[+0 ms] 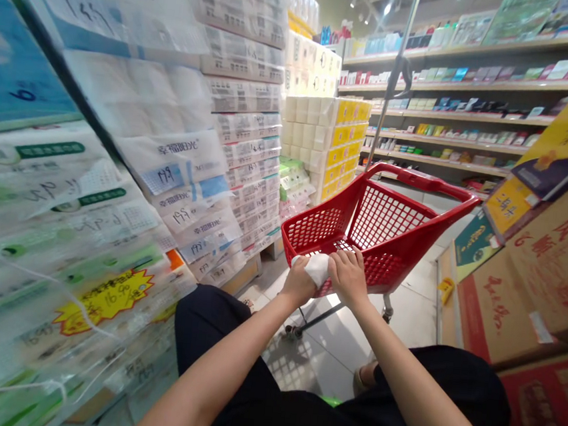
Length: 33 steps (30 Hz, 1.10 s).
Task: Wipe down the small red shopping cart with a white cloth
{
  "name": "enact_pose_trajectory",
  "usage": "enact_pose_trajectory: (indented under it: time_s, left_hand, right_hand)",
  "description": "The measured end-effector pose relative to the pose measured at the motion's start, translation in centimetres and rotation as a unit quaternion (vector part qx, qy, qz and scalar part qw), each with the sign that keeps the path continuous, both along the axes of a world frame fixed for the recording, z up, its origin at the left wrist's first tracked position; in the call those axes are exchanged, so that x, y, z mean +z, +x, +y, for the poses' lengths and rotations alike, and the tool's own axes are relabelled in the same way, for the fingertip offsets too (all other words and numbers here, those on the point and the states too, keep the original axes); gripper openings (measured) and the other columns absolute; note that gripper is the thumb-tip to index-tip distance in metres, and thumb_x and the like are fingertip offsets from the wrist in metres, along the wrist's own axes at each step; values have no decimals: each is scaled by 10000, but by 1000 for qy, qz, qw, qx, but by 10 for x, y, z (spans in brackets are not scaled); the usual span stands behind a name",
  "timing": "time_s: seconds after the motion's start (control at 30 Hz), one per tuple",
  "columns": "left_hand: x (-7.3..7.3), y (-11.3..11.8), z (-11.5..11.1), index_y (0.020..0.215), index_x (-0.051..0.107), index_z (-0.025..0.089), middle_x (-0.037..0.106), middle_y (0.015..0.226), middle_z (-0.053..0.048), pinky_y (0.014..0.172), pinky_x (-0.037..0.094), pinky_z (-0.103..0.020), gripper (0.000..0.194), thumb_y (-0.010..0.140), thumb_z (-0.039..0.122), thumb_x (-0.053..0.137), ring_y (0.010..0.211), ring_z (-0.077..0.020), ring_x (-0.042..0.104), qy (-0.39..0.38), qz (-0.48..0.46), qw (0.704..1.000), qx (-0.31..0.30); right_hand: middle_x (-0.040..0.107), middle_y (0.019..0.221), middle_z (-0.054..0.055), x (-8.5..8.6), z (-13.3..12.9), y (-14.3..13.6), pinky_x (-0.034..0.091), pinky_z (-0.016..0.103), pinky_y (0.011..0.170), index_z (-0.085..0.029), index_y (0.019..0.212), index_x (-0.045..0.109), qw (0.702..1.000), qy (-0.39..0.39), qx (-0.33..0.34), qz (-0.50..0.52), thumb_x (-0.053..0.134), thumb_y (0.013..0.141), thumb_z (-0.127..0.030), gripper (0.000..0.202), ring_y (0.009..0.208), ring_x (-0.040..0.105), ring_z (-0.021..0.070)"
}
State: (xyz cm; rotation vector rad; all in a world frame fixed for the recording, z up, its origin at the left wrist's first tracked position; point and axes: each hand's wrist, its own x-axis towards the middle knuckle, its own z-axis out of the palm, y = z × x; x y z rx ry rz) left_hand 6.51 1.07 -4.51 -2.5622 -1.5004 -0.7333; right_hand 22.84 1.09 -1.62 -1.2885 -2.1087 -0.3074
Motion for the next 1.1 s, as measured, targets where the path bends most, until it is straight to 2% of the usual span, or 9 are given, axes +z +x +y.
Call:
enact_pose_trajectory:
  time_s: [0.13,0.3,0.47,0.6,0.7,0.77,0.93,1.0,1.1]
  left_hand:
    - [-4,-17,5,1025,636,124,633,1004,-111,939,450,-366,224,887,235,499,973,-227,553,18,6,996,-86]
    - [8,-60,20,1184,597,158,618,1170,-95,1039,400,-365,321,894,268,515,1116,-205,526,-7,2,982,-190]
    - [20,-81,39,1136,647,183,641,1177,-57,1111,329,-372,285,914,257,485,1158,-196,516,-37,-7,983,-180]
    - [18,-67,38,1066,678,205,664,1110,-46,1104,346,-390,246,912,271,496,1100,-184,548,-1,-65,990,-127]
    - [14,-42,23,1056,684,194,660,1115,-65,1121,323,-438,240,891,262,524,1132,-202,536,28,-105,993,-50]
    - [11,-23,9,1044,691,199,666,1101,-64,1156,256,-477,234,875,237,534,1147,-214,530,24,-91,995,-32]
    - [6,20,-21,1278,573,224,592,1275,-84,1174,182,-521,406,877,225,515,1235,-261,457,35,-38,999,11]
    - [5,26,-24,1304,547,231,588,1282,-87,1168,189,-523,418,890,221,488,1238,-264,456,39,-27,999,25]
    - [5,21,-18,1225,599,205,620,1217,-93,1145,259,-483,363,870,243,530,1179,-267,499,41,-11,999,6]
  right_hand:
    - [639,937,11,2,2,14,213,411,1094,-256,913,606,998,-41,34,21,251,1002,-306,370,982,501,186]
    - [618,846,-4,1,-3,27,258,387,1005,-247,792,578,995,-57,58,54,223,999,-308,414,901,485,170]
    - [618,854,-5,1,-4,36,269,381,989,-250,814,579,995,-56,75,45,236,998,-323,396,895,484,170]
    - [617,866,1,2,1,34,267,383,1013,-256,831,582,997,-51,54,7,294,994,-340,341,900,484,177]
    - [618,934,20,2,5,29,250,398,1048,-264,890,595,999,-33,25,-24,315,987,-335,305,957,481,198]
    - [615,1008,34,2,7,26,231,408,1076,-266,953,598,999,-21,13,-36,314,984,-324,291,1010,480,212]
    - [601,1109,49,2,10,22,218,427,1106,-266,1048,584,999,-11,8,-43,309,979,-308,286,1087,472,230]
    - [602,1105,47,1,12,23,216,434,1111,-269,1045,585,999,-12,6,-37,305,976,-304,291,1091,472,228]
    - [610,1072,32,-1,16,27,220,430,1114,-273,1011,589,1000,-17,14,-22,288,974,-291,304,1091,474,214]
